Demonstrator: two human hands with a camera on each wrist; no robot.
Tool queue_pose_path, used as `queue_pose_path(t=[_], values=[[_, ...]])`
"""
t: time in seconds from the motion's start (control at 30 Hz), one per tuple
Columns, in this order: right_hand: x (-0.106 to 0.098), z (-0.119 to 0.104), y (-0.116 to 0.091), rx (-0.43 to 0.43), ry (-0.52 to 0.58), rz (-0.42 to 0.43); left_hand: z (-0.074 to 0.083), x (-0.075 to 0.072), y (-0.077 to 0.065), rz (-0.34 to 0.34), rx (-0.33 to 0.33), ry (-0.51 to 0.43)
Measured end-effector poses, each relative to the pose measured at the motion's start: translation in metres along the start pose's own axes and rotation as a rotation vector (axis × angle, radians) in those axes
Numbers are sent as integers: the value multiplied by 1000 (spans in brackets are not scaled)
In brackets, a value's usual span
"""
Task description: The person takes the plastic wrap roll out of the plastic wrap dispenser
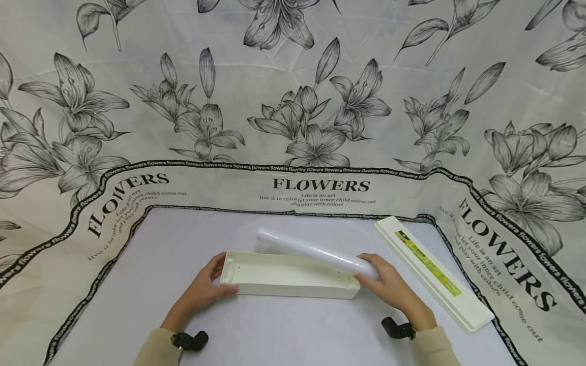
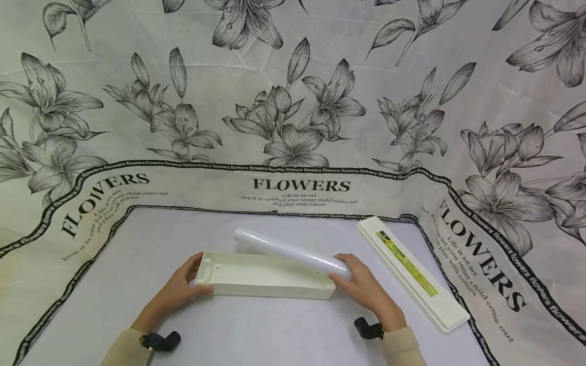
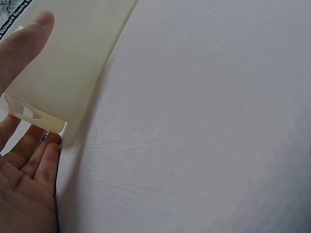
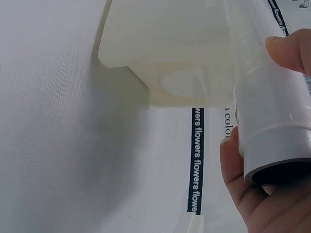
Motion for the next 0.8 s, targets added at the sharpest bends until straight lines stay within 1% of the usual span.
queue_pose_path(t=[0.1,0.27,0.47,0.8], values=[[-1,2,-2,4,-4,15,1,0,0,1,0,-2],[-4,6,-4,44,-13,21,2,0,0,-5,22,0],[-5,15,-9,76,-26,33,3,1,-1,-2,8,1],[-13,21,-13,70,-61,85,5,1,-2,-3,11,-15]])
Point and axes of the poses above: each hand's wrist, its own y-axis towards the middle knuckle, its own x-axis out of the palm, z = x × y, the point moved 4 cm from there along y, towards the middle knuckle, and after that the axes turned 2 degrees about -z, right-handed, at the moved point
